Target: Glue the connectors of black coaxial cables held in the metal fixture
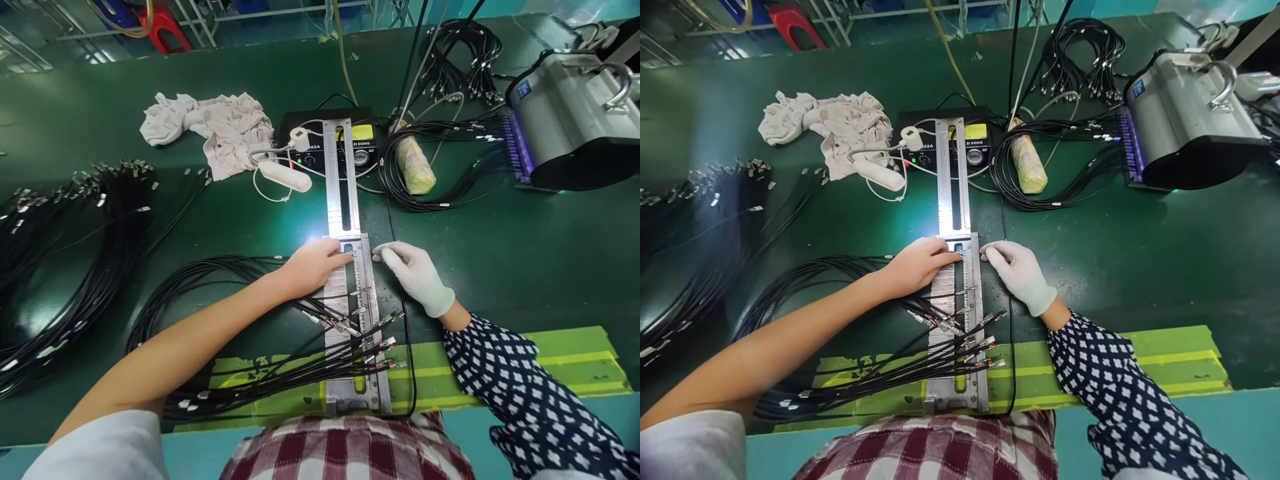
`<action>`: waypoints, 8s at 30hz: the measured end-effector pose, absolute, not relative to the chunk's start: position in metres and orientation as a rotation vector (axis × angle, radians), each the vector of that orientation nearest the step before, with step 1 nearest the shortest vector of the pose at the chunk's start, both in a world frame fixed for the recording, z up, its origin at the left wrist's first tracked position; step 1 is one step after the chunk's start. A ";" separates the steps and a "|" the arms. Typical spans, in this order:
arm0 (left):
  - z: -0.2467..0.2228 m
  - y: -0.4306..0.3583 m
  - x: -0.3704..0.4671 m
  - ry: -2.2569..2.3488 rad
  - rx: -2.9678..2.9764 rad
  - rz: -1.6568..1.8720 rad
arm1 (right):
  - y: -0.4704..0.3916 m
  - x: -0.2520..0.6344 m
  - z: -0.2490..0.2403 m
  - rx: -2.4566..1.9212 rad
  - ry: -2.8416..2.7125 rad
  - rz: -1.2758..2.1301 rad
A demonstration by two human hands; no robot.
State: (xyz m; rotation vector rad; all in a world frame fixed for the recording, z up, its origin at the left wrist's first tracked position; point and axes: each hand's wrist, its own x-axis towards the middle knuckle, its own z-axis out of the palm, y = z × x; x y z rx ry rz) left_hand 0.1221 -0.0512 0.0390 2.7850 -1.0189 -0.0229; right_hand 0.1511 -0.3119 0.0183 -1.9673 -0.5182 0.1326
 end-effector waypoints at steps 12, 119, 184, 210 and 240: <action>0.071 0.028 0.036 -0.512 2.391 -0.429 | -0.306 0.123 0.040 -1.883 -1.380 0.126; 0.043 -0.030 0.067 -0.601 2.347 0.197 | -0.314 0.149 0.031 -1.957 -0.852 0.095; 0.032 -0.040 0.065 -0.832 2.540 0.278 | -0.313 0.149 0.029 -1.990 -0.839 0.131; 0.045 0.020 0.019 -0.638 2.611 -0.079 | -0.312 0.150 0.026 -1.986 -0.906 0.050; 0.041 -0.091 0.053 -0.699 2.423 0.001 | -0.312 0.149 0.026 -2.023 -0.898 0.065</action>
